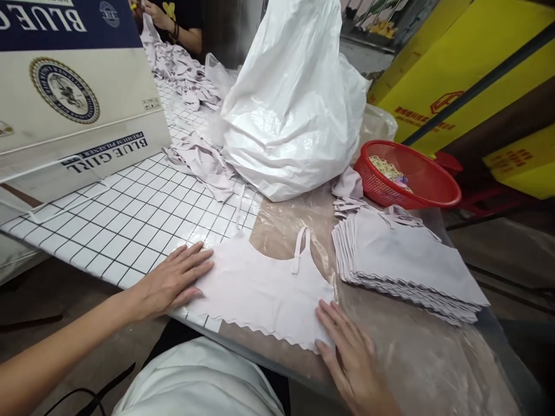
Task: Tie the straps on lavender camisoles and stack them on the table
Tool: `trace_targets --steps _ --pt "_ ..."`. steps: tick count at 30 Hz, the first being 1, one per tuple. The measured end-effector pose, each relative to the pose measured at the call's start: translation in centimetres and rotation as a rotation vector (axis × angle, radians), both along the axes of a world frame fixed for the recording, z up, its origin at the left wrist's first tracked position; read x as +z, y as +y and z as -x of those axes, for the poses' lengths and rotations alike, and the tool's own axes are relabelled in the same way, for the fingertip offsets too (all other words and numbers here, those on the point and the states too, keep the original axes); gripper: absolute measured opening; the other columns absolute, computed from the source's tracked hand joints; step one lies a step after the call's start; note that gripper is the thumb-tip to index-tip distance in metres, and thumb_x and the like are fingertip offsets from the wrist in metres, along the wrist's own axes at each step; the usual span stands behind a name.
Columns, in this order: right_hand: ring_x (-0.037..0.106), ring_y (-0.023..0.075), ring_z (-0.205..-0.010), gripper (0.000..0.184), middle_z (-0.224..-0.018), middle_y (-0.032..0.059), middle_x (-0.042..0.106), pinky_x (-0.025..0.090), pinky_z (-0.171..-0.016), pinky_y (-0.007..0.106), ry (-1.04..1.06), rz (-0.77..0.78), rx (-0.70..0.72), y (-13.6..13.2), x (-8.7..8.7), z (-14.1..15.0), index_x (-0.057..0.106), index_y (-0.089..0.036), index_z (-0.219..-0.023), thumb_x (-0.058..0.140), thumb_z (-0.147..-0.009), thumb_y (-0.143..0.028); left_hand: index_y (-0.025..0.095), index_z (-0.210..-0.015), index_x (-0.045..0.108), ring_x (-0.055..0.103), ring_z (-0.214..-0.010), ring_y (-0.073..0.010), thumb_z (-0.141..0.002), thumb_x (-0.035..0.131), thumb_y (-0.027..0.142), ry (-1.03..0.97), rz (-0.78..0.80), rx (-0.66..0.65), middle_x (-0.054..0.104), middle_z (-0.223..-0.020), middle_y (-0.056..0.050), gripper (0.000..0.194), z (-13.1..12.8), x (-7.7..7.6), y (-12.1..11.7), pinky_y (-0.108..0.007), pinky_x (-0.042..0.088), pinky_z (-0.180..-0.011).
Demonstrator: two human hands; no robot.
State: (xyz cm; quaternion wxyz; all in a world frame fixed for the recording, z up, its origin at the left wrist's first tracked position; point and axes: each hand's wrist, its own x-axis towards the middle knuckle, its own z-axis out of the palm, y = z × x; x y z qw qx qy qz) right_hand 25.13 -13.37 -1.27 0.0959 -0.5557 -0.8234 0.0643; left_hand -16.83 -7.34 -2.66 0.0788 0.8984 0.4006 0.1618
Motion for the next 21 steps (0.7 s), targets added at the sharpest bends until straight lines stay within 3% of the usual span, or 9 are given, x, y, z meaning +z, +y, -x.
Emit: trace_targets --steps 3,6,9,11,16,18,21 --pt "0.063 0.0261 -0.117 0.036 -0.127 0.0119 0.066 0.051 -0.096 0.04 0.236 0.072 0.035 4.6 3.6 3.0 0.063 -0.024 -0.125 0.044 -0.098 -0.038 0.024 -0.156 0.027 0.024 -0.15 -0.0294 -0.103 0.039 0.033 -0.069 -0.023 0.002 0.039 -0.157 -0.01 0.054 -1.4 0.6 1.5 -0.052 0.033 -0.118" --pt "0.067 0.0212 -0.096 0.03 -0.106 0.0093 0.071 0.054 -0.083 0.033 0.405 0.175 0.074 10.9 5.8 8.7 0.069 -0.022 -0.107 0.045 -0.098 -0.037 0.019 -0.151 0.037 0.023 -0.15 -0.0303 -0.103 0.04 0.036 -0.053 0.002 -0.132 0.041 -0.155 -0.012 0.051 -4.2 1.5 3.6 -0.051 0.033 -0.119" --pt "0.065 0.0193 -0.087 0.026 -0.091 0.007 0.072 0.05 -0.08 0.031 0.371 0.259 0.007 16.5 5.7 14.6 0.068 -0.019 -0.086 0.049 -0.095 -0.034 0.013 -0.147 0.044 0.024 -0.15 -0.0331 -0.102 0.041 0.043 -0.012 0.059 -0.243 0.041 -0.155 -0.015 0.054 -6.9 1.9 5.6 -0.051 0.03 -0.12" --pt "0.065 0.0203 -0.082 0.026 -0.086 0.0073 0.071 0.048 -0.076 0.031 0.278 0.344 -0.064 18.9 4.9 17.6 0.064 -0.018 -0.078 0.056 -0.091 -0.04 0.012 -0.145 0.046 0.029 -0.147 -0.0343 -0.1 0.044 0.047 -0.012 0.083 -0.286 0.044 -0.152 -0.017 0.057 -7.9 1.9 6.6 -0.053 0.027 -0.121" --pt "0.064 0.0197 -0.078 0.013 -0.08 0.0064 0.069 0.045 -0.069 0.029 0.263 0.369 -0.119 20.8 2.7 20.4 0.051 -0.02 -0.068 0.06 -0.076 -0.016 0.015 -0.147 0.043 0.039 -0.141 -0.0319 -0.097 0.048 0.051 -0.079 0.068 -0.328 0.048 -0.148 -0.017 0.062 -8.0 1.5 7.5 -0.052 0.024 -0.122" --pt "0.062 0.016 -0.068 0.012 -0.075 0.0029 0.068 0.045 -0.061 0.025 0.44 0.482 -0.111 20.9 2.5 20.1 0.047 -0.021 -0.071 0.055 -0.076 -0.015 0.014 -0.148 0.042 0.033 -0.146 -0.033 -0.097 0.046 0.053 -0.066 0.052 -0.331 0.043 -0.152 -0.018 0.064 -7.8 1.1 7.5 -0.053 0.024 -0.122" --pt "0.058 0.0123 -0.058 0.012 -0.077 -0.0007 0.067 0.043 -0.053 0.022 0.913 0.667 -0.097 20.5 3.7 18.6 0.045 -0.022 -0.085 0.055 -0.08 -0.023 0.014 -0.149 0.04 0.023 -0.15 -0.0352 -0.098 0.045 0.054 -0.018 0.059 -0.31 0.035 -0.157 -0.019 0.064 -7.6 0.3 7.5 -0.054 0.025 -0.12"
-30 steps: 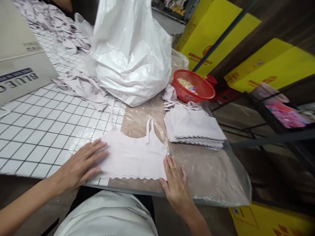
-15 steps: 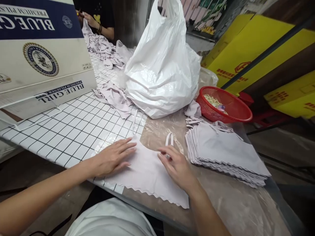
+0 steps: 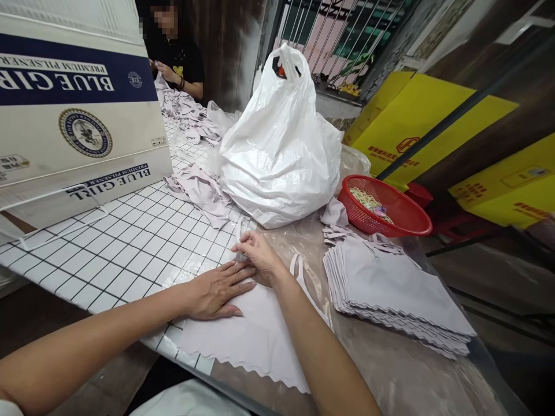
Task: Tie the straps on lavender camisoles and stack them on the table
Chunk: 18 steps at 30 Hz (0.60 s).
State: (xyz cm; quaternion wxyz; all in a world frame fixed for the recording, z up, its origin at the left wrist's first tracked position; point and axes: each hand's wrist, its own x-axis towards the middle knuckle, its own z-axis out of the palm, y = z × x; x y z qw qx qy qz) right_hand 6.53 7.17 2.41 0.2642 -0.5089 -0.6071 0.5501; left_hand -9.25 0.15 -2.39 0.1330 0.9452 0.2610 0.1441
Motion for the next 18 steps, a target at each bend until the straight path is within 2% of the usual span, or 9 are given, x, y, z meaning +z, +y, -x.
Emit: trace_targets --steps 2,5,9,12,14,18 --pt "0.061 0.0131 -0.063 0.021 -0.081 -0.0005 0.067 0.048 -0.057 0.024 0.18 -0.031 -0.029 -0.9 1.7 -1.7 0.046 -0.023 -0.094 0.059 -0.081 -0.032 0.014 -0.15 0.039 0.022 -0.15 -0.0357 -0.099 0.044 0.053 0.03 0.02 0.007 0.032 -0.159 -0.019 0.065 0.0 -0.2 0.0 -0.053 0.024 -0.12" --pt "0.067 0.0173 -0.086 0.03 -0.089 0.0026 0.069 0.053 -0.076 0.03 0.139 -0.214 0.062 -3.6 4.9 -5.0 0.052 -0.023 -0.108 0.062 -0.085 -0.04 0.015 -0.15 0.039 0.027 -0.149 -0.0345 -0.099 0.043 0.054 0.024 0.049 0.0 0.034 -0.158 -0.017 0.065 0.0 0.0 0.1 -0.052 0.023 -0.121" --pt "0.067 0.0205 -0.095 0.047 -0.091 0.0032 0.073 0.051 -0.09 0.038 -0.121 -0.352 0.433 -8.3 7.8 -9.5 0.059 -0.028 -0.125 0.069 -0.084 -0.049 0.019 -0.153 0.033 0.025 -0.15 -0.0309 -0.099 0.042 0.054 -0.001 0.063 -0.016 0.036 -0.158 -0.014 0.065 0.1 0.1 0.2 -0.049 0.02 -0.122" --pt "0.066 0.0222 -0.097 0.046 -0.093 0.0058 0.075 0.05 -0.092 0.039 -0.203 -0.295 0.692 -10.2 8.0 -11.5 0.07 -0.027 -0.115 0.069 -0.081 -0.059 0.02 -0.154 0.031 0.019 -0.152 -0.0293 -0.1 0.04 0.054 0.017 0.054 -0.006 0.031 -0.16 -0.013 0.064 0.1 -0.5 0.2 -0.048 0.017 -0.123" --pt "0.065 0.0213 -0.094 0.04 -0.094 0.0067 0.075 0.05 -0.089 0.037 -0.234 -0.255 0.67 -10.4 7.2 -11.8 0.074 -0.025 -0.103 0.068 -0.082 -0.058 0.02 -0.153 0.033 0.018 -0.152 -0.0292 -0.1 0.039 0.054 0.032 0.043 -0.003 0.03 -0.161 -0.013 0.063 0.2 -0.8 0.1 -0.048 0.017 -0.123" --pt "0.058 0.0151 -0.071 0.033 -0.076 0.002 0.067 0.045 -0.066 0.027 -0.34 -0.184 0.295 -9.1 4.3 -9.8 0.07 -0.018 -0.081 0.06 -0.09 -0.049 0.015 -0.151 0.037 0.018 -0.152 -0.0303 -0.101 0.038 0.053 0.075 0.018 0.0 0.03 -0.16 -0.016 0.063 0.3 -0.9 0.1 -0.049 0.018 -0.122"
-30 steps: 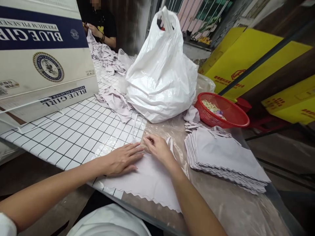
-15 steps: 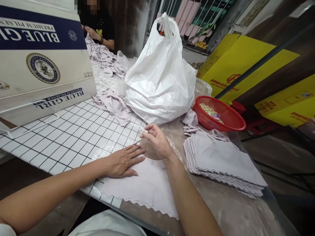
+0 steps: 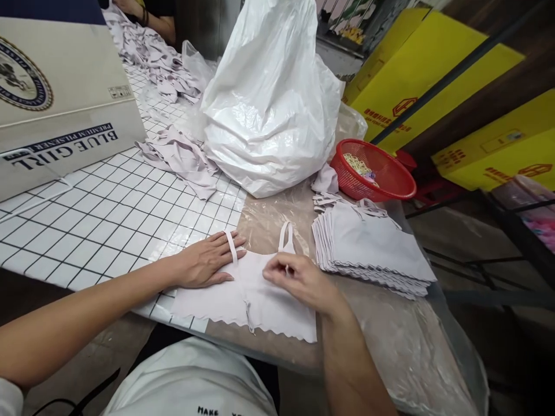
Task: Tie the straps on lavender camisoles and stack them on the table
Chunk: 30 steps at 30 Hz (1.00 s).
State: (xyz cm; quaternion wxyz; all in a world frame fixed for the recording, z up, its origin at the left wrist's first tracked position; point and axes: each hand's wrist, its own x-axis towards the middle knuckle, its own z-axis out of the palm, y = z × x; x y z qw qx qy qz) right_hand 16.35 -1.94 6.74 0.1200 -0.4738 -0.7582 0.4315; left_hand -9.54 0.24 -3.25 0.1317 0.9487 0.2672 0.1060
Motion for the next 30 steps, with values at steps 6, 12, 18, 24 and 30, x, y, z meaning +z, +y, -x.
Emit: trace_targets --steps 6,12,18,24,30 --pt "0.049 0.0116 -0.06 0.031 -0.065 -0.0038 0.057 0.032 -0.055 0.024 -0.156 0.05 -0.19 1.2 -4.0 5.4 0.058 -0.019 -0.067 0.069 -0.081 -0.045 0.016 -0.149 0.039 0.017 -0.152 -0.0293 -0.1 0.039 0.052 0.004 0.015 -0.007 0.031 -0.16 -0.015 0.06 0.2 0.5 0.1 -0.049 0.018 -0.123" --pt "0.053 0.0131 -0.067 0.018 -0.071 -0.0015 0.063 0.035 -0.062 0.025 -0.177 -0.013 -0.279 0.6 -4.5 6.8 0.054 -0.019 -0.063 0.063 -0.079 -0.02 0.014 -0.152 0.033 0.014 -0.153 -0.0303 -0.1 0.038 0.052 0.022 0.039 -0.023 0.029 -0.161 -0.015 0.065 0.2 0.9 0.2 -0.049 0.017 -0.123" --pt "0.052 0.0089 -0.053 0.009 -0.068 -0.0027 0.068 0.037 -0.054 0.021 0.304 0.48 -0.316 -0.9 -4.5 5.0 0.053 -0.019 -0.086 0.06 -0.081 -0.018 0.014 -0.156 0.024 0.012 -0.153 -0.0306 -0.1 0.039 0.053 0.069 0.049 -0.038 0.026 -0.162 -0.015 0.07 0.3 0.9 0.4 -0.048 0.017 -0.122" --pt "0.054 0.0091 -0.055 0.042 -0.07 0.0021 0.07 0.04 -0.054 0.021 0.448 0.724 -0.172 -3.4 -3.9 0.9 0.065 -0.011 -0.102 0.074 -0.079 -0.045 0.013 -0.157 0.022 0.011 -0.153 -0.0302 -0.1 0.035 0.055 0.067 0.059 -0.03 0.023 -0.163 -0.015 0.071 0.4 1.0 0.4 -0.048 0.015 -0.123" --pt "0.048 0.0079 -0.053 0.042 -0.067 0.0035 0.07 0.035 -0.051 0.021 0.384 0.769 -0.057 -6.1 -2.6 -2.6 0.072 -0.011 -0.087 0.069 -0.083 -0.053 0.015 -0.157 0.021 0.012 -0.153 -0.0309 -0.1 0.035 0.055 0.066 0.05 -0.017 0.023 -0.163 -0.013 0.071 0.3 0.8 0.3 -0.049 0.016 -0.123"
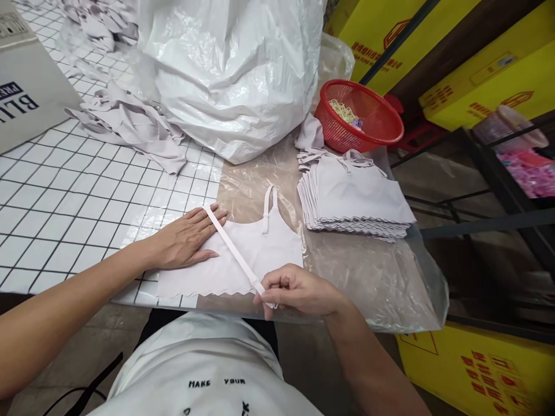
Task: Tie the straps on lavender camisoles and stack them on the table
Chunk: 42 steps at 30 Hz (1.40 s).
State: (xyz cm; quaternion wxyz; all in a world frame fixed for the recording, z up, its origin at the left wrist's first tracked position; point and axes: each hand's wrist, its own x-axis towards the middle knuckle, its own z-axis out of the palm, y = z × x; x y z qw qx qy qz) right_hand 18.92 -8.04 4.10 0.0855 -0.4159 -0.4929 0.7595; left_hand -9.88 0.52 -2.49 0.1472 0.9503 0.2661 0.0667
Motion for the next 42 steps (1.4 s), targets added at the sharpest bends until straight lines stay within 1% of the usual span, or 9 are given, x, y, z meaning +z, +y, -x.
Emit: trace_targets --steps 5,10,15,19,24,29,34,39,42 --pt "0.058 0.0117 -0.061 0.034 -0.07 0.0044 0.068 0.043 -0.059 0.023 0.245 -0.059 0.044 1.2 0.6 -1.1 0.074 -0.012 -0.084 0.075 -0.081 -0.046 0.015 -0.157 0.02 0.012 -0.153 -0.031 -0.1 0.039 0.055 -0.012 0.007 0.012 0.024 -0.163 -0.014 0.073 -0.2 0.0 -0.2 -0.049 0.016 -0.123" --pt "0.051 0.0106 -0.069 0.028 -0.074 0.0007 0.06 0.041 -0.067 0.025 0.271 -0.445 -0.19 6.7 2.3 1.2 0.077 -0.017 -0.08 0.076 -0.08 -0.044 0.017 -0.153 0.031 0.024 -0.149 -0.0341 -0.096 0.048 0.053 -0.096 0.056 0.007 0.031 -0.16 -0.016 0.07 0.0 0.5 0.1 -0.053 0.023 -0.12" --pt "0.04 0.0091 -0.06 0.033 -0.063 -0.003 0.05 0.035 -0.06 0.026 0.193 -0.504 -0.347 10.3 1.1 5.5 0.078 -0.017 -0.089 0.069 -0.082 -0.048 0.017 -0.122 0.059 0.054 -0.118 -0.0273 -0.096 0.054 0.035 -0.293 0.065 0.146 0.059 -0.129 -0.014 0.033 0.8 1.5 0.1 -0.042 0.048 -0.095" --pt "0.05 0.011 -0.066 0.028 -0.07 -0.0008 0.06 0.04 -0.065 0.027 0.211 -0.432 -0.368 10.4 -2.4 7.2 0.077 -0.018 -0.086 0.076 -0.074 -0.043 0.016 -0.093 0.062 0.053 -0.083 -0.022 -0.089 0.063 0.034 -0.291 0.048 0.309 0.064 -0.092 -0.008 0.019 0.7 1.5 -0.6 -0.036 0.046 -0.074" --pt "0.059 0.0135 -0.075 0.024 -0.083 0.0005 0.068 0.047 -0.072 0.028 0.228 -0.3 -0.355 10.2 -4.8 7.8 0.074 -0.02 -0.086 0.079 -0.07 -0.038 0.018 -0.09 0.062 0.051 -0.079 -0.0199 -0.085 0.067 0.03 -0.297 0.098 0.4 0.062 -0.082 -0.003 0.014 -0.2 1.2 -1.2 -0.034 0.041 -0.071" --pt "0.063 0.0183 -0.091 0.02 -0.089 0.0024 0.071 0.046 -0.091 0.033 0.278 -0.369 -0.343 10.3 -4.8 7.9 0.075 -0.019 -0.083 0.077 -0.072 -0.036 0.02 -0.091 0.066 0.055 -0.083 -0.0202 -0.084 0.067 0.032 -0.438 0.238 0.508 0.065 -0.084 -0.003 0.014 -0.8 2.2 -1.1 -0.035 0.044 -0.076" --pt "0.061 0.0161 -0.079 0.027 -0.081 0.0019 0.069 0.049 -0.079 0.031 0.24 -0.368 -0.351 10.2 -4.8 8.0 0.073 -0.017 -0.083 0.077 -0.073 -0.042 0.021 -0.082 0.07 0.061 -0.079 -0.0181 -0.087 0.061 0.037 -0.613 0.515 0.647 0.067 -0.081 -0.003 0.02 -1.5 3.0 -0.8 -0.033 0.048 -0.076" --pt "0.051 0.0113 -0.067 0.029 -0.073 -0.0011 0.059 0.042 -0.063 0.025 0.126 -0.48 -0.304 10.4 -5.0 7.7 0.065 -0.016 -0.077 0.072 -0.078 -0.045 0.02 -0.08 0.069 0.06 -0.078 -0.0182 -0.089 0.056 0.037 -0.641 0.488 0.649 0.067 -0.08 -0.003 0.023 -1.6 3.2 -0.8 -0.033 0.048 -0.074" --pt "0.046 0.0103 -0.064 0.027 -0.072 -0.0022 0.054 0.037 -0.06 0.024 0.019 -0.566 -0.211 10.5 -4.4 6.9 0.059 -0.016 -0.076 0.067 -0.082 -0.041 0.02 -0.085 0.067 0.058 -0.081 -0.0197 -0.089 0.058 0.036 -0.515 0.378 0.57 0.067 -0.082 -0.004 0.018 -1.5 2.8 -0.9 -0.035 0.046 -0.075"
